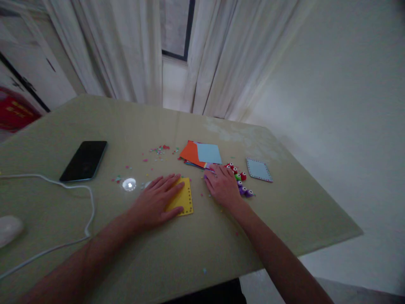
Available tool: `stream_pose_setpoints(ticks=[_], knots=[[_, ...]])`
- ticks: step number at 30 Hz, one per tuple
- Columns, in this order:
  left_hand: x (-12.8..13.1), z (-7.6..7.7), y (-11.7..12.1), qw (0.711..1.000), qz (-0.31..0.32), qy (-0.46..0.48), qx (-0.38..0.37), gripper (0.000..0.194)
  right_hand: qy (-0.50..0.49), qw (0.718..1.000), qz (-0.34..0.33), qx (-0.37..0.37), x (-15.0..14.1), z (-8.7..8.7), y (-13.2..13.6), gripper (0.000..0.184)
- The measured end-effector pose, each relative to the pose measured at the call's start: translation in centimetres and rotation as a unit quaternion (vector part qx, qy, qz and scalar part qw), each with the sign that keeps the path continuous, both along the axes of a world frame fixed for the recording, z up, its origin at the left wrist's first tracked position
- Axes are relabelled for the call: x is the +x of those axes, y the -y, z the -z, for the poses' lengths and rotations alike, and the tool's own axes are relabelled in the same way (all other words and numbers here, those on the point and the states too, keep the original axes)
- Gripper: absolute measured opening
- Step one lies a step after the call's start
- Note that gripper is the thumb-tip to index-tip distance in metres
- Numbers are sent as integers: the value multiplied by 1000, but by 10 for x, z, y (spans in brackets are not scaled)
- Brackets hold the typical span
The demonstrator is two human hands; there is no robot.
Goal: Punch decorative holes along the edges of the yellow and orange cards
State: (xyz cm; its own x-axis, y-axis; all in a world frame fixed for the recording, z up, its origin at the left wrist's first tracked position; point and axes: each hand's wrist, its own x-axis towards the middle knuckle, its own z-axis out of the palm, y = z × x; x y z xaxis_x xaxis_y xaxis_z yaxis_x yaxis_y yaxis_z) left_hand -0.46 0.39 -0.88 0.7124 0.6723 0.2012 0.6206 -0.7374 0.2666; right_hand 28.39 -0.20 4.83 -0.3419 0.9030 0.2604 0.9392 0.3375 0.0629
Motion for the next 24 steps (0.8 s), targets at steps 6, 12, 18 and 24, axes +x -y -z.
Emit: stream_pose_setpoints(ticks=[6,12,18,24], knots=[[2,-1,-2,1000,-3,-19,-13,77,3,1000,21,-6,18,17,5,38],[1,-1,-3,999,-10,-31,-7,77,2,1000,-1,21,22,34,14,37],[1,-1,-4,999,-11,-34,1,76,-1,995,89,34,33,39,15,39],[1,2,12,999,-5,-41,8,76,-34,992,115,37,44,36,31,43]])
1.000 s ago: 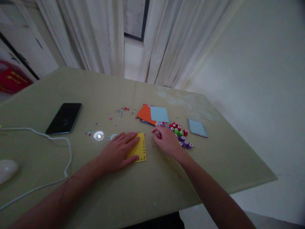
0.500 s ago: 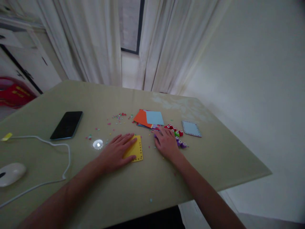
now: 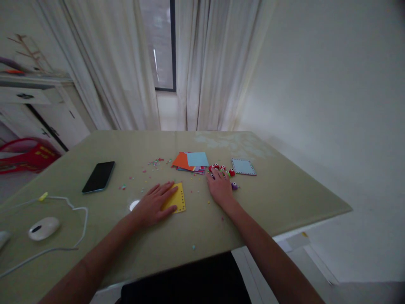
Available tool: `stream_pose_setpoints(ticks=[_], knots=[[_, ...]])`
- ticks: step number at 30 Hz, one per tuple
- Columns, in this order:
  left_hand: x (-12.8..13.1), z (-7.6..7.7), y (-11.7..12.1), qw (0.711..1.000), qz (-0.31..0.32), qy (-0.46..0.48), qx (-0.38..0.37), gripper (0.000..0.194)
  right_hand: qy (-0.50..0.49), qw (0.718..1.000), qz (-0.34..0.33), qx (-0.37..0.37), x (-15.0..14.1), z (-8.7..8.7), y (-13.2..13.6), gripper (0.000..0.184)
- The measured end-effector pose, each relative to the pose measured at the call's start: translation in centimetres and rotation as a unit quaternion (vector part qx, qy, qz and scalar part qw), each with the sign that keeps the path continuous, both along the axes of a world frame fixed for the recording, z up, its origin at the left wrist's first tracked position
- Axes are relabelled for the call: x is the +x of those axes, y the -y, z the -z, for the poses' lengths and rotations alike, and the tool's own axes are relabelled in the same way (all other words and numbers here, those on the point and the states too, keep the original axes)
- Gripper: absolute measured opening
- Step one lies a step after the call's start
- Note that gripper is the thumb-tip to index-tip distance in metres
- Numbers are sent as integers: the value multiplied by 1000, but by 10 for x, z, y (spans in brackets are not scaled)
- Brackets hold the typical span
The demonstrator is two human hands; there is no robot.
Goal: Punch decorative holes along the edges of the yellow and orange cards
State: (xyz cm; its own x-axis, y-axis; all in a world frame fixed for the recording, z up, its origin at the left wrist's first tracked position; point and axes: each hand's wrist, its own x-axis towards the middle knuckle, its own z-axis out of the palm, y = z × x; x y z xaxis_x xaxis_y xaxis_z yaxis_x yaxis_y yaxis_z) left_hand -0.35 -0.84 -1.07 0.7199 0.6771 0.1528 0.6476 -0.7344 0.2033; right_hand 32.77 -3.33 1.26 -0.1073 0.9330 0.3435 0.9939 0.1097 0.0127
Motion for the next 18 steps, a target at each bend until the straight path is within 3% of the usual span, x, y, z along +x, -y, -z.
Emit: stream_pose_setpoints(ticks=[5,10,15,18], knots=[[2,2,35,1000,15,7,3,76,-59,998,1,33,14,4,18,50],[4,-2,65,999,25,-17,-18,77,-140,986,33,84,32,10,13,57],[10,-4,63,999,32,-2,-17,76,-221,963,31,150,71,15,0,56],[45,-16,49,999,24,41,-5,77,-249,958,17,140,98,19,-11,60]])
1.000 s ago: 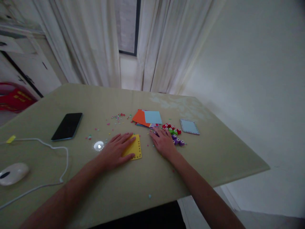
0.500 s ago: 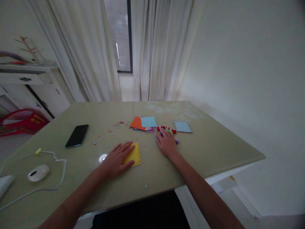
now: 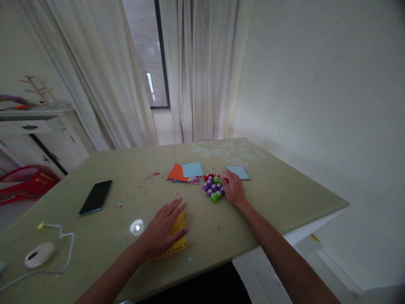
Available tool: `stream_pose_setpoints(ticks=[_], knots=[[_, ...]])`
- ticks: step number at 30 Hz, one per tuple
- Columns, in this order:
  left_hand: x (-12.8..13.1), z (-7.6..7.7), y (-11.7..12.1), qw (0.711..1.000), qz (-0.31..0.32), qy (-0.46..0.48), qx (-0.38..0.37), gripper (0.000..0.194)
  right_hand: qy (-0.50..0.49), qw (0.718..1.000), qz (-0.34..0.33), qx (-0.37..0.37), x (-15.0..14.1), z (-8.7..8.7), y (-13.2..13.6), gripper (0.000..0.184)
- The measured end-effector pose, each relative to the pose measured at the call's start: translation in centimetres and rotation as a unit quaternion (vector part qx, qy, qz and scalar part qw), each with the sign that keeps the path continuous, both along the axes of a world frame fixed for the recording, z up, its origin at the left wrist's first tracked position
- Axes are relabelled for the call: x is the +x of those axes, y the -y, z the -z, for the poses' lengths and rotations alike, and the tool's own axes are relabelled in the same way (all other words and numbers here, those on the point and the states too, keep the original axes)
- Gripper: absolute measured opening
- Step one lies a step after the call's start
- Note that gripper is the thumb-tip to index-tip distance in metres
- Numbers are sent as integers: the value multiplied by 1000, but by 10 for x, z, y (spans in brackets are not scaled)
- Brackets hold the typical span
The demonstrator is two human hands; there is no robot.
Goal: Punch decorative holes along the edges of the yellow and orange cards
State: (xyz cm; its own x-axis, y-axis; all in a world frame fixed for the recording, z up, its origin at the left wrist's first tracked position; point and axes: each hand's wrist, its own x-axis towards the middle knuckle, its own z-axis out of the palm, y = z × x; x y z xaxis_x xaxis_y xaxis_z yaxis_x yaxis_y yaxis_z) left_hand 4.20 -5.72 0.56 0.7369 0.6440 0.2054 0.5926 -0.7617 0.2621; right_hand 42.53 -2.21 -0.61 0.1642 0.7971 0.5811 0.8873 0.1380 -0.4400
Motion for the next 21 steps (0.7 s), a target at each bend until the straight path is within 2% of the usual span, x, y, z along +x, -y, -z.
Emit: stream_pose_setpoints(ticks=[3,5,7,9,11,14,21], knots=[[65,-15,-22,999,33,23,12,84,3,999,-31,-28,17,3,-14,61],[111,-19,-41,998,54,33,13,94,3,997,-57,-45,22,5,-22,61],[150,-18,-61,997,63,40,7,107,3,995,-84,-59,24,6,-26,63],[175,-12,-80,997,69,46,3,116,3,992,-107,-70,24,6,-27,65],[186,-6,-96,996,74,50,-3,118,1,989,-127,-79,24,4,-26,65],[187,2,-110,995,82,52,-9,115,-5,984,-156,-91,23,1,-26,61],[181,3,-112,991,114,73,5,87,-29,973,-202,-105,11,-5,-32,54]])
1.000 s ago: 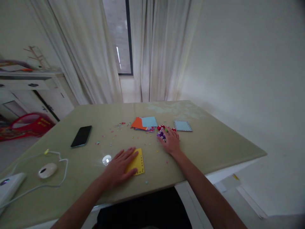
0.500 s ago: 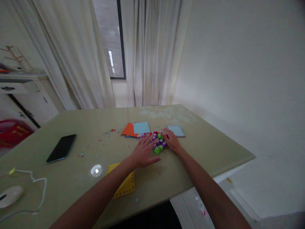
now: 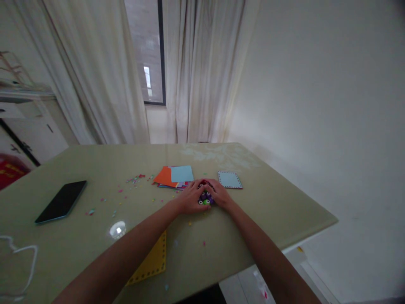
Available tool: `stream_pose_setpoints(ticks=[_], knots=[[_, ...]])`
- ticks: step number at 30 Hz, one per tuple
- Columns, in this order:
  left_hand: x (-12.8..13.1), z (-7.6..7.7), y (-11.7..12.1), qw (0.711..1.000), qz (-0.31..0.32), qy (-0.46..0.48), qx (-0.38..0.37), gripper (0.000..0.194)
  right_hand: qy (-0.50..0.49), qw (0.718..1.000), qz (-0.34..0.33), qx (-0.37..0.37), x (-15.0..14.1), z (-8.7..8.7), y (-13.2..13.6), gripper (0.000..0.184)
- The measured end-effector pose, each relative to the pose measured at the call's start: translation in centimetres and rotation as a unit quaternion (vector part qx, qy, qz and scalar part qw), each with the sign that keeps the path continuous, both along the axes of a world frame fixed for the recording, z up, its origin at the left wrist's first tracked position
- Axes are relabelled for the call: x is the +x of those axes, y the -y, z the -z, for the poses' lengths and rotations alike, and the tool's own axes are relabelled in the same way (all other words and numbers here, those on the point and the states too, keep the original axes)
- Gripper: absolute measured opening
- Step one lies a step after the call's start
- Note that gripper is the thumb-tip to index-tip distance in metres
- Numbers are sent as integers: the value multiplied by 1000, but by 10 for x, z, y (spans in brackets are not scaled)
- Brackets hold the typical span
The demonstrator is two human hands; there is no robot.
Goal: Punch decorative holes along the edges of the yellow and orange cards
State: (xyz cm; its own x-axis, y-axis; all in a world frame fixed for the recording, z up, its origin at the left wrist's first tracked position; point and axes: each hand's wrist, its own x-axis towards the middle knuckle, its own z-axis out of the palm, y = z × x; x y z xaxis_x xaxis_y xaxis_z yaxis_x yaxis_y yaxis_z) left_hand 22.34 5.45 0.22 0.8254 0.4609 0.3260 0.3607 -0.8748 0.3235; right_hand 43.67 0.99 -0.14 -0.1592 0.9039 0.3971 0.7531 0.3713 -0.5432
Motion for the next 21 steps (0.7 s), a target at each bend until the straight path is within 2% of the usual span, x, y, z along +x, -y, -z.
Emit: stream_pose_setpoints(ticks=[6,13,17,21], knots=[[-6,2,14,1000,22,3,6,86,-6,1000,-4,-2,-14,-4,23,57],[-42,-2,32,998,55,-25,1,97,-5,1000,-4,-11,-50,-4,56,61],[-72,-6,31,998,48,-44,-9,99,4,1000,-3,-15,-79,-7,57,60],[-107,-10,22,998,33,-60,-16,97,22,999,-22,-19,-112,-12,41,56]])
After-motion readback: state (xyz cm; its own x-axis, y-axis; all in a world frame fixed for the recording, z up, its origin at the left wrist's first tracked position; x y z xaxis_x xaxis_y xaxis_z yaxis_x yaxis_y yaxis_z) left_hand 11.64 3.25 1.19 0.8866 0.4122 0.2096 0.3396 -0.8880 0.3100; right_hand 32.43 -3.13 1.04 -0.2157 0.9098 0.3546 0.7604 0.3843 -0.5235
